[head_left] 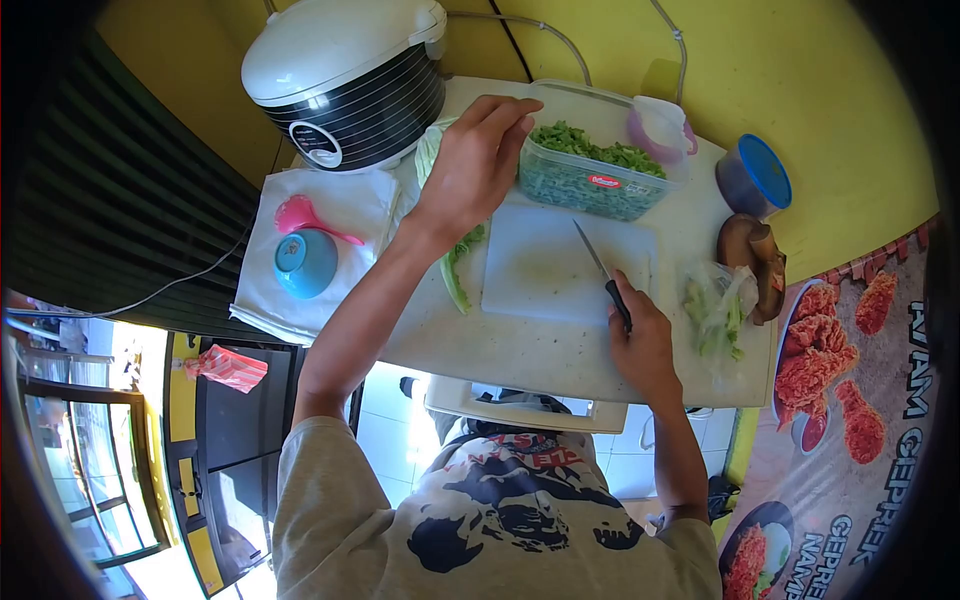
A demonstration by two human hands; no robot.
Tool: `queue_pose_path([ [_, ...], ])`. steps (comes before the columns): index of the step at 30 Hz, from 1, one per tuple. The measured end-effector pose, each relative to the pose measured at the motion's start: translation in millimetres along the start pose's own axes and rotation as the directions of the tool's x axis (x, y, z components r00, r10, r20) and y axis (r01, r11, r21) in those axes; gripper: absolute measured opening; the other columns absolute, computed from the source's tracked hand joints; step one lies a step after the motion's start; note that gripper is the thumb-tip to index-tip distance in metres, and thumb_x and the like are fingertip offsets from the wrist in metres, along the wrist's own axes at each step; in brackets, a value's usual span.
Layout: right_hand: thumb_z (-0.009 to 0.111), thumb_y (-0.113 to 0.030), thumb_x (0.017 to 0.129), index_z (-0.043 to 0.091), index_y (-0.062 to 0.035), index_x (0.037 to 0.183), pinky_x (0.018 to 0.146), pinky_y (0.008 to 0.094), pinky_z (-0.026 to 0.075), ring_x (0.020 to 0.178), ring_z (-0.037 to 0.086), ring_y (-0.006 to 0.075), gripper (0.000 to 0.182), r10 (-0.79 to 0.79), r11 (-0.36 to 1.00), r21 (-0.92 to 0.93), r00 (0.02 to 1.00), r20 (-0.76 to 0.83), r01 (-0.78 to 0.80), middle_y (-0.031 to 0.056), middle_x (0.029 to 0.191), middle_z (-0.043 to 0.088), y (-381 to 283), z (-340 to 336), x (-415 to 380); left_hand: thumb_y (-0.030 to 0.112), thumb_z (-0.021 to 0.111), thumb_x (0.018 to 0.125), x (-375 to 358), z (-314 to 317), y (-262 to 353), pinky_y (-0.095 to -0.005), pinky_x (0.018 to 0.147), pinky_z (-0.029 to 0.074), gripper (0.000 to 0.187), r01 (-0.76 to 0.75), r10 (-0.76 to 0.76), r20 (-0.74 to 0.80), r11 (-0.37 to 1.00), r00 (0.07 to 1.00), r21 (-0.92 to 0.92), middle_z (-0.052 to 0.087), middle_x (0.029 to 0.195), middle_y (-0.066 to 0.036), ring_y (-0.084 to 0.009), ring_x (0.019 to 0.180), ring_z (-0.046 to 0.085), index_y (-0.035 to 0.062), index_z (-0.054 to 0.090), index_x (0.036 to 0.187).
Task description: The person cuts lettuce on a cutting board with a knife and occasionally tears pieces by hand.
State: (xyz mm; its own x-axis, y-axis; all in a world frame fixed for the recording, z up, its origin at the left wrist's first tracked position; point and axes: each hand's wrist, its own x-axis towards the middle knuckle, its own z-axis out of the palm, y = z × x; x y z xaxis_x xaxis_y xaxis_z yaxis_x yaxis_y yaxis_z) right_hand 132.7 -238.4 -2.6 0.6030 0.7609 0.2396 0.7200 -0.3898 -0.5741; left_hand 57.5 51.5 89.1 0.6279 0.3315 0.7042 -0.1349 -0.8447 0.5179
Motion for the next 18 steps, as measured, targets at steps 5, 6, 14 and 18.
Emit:
queue_pose_path([
  [5, 0.061, -0.010, 0.102, 0.056, -0.0036, 0.144, 0.077, 0.0461, 0.058, 0.089, 0.072, 0.0396, 0.043, 0.018, 1.000, 0.018, 1.000, -0.014, -0.018, 0.0224, 0.105, 0.071, -1, 1, 2, 0.015, 0.076, 0.095, -65, -32, -11, -0.0371, 0.077, 0.057, 0.030, 0.335, -0.364, 0.228, 0.929, 0.903, 0.157, 0.070, 0.104, -0.019, -0.0293, 0.087, 0.071, -0.0001, 0.070, 0.121],
  [6, 0.060, -0.011, 0.102, 0.057, -0.0026, 0.142, 0.077, 0.0465, 0.058, 0.090, 0.072, 0.0408, 0.041, 0.013, 1.000, 0.004, 1.000, -0.017, -0.013, 0.0231, 0.106, 0.071, -2, 1, 4, 0.014, 0.077, 0.093, -77, -32, -12, -0.0376, 0.077, 0.058, 0.034, 0.341, -0.394, 0.243, 0.911, 0.886, 0.233, 0.070, 0.105, -0.019, -0.0298, 0.087, 0.071, 0.0003, 0.068, 0.123],
  [14, 0.057, -0.013, 0.106, 0.053, -0.0019, 0.122, 0.071, 0.0509, 0.054, 0.081, 0.069, 0.0459, 0.020, 0.201, 0.978, -0.076, 0.971, 0.133, -0.192, 0.0257, 0.089, 0.069, -13, -9, 11, 0.006, 0.076, 0.089, -126, -30, -19, -0.0385, 0.078, 0.060, 0.047, 0.425, -0.467, 0.215, 0.880, 0.858, 0.213, 0.070, 0.105, -0.019, -0.0310, 0.090, 0.074, 0.0029, 0.063, 0.134],
  [18, 0.056, -0.011, 0.106, 0.051, -0.0016, 0.120, 0.070, 0.0478, 0.054, 0.078, 0.070, 0.0433, 0.018, 0.231, 0.970, 0.030, 0.958, 0.172, -0.240, 0.0232, 0.084, 0.068, -4, -14, 12, 0.001, 0.070, 0.095, -114, -33, 9, -0.0336, 0.079, 0.060, 0.040, 0.541, -0.515, 0.213, 0.837, 0.830, -0.083, 0.074, 0.106, -0.015, -0.0218, 0.089, 0.075, 0.0001, 0.064, 0.134],
])
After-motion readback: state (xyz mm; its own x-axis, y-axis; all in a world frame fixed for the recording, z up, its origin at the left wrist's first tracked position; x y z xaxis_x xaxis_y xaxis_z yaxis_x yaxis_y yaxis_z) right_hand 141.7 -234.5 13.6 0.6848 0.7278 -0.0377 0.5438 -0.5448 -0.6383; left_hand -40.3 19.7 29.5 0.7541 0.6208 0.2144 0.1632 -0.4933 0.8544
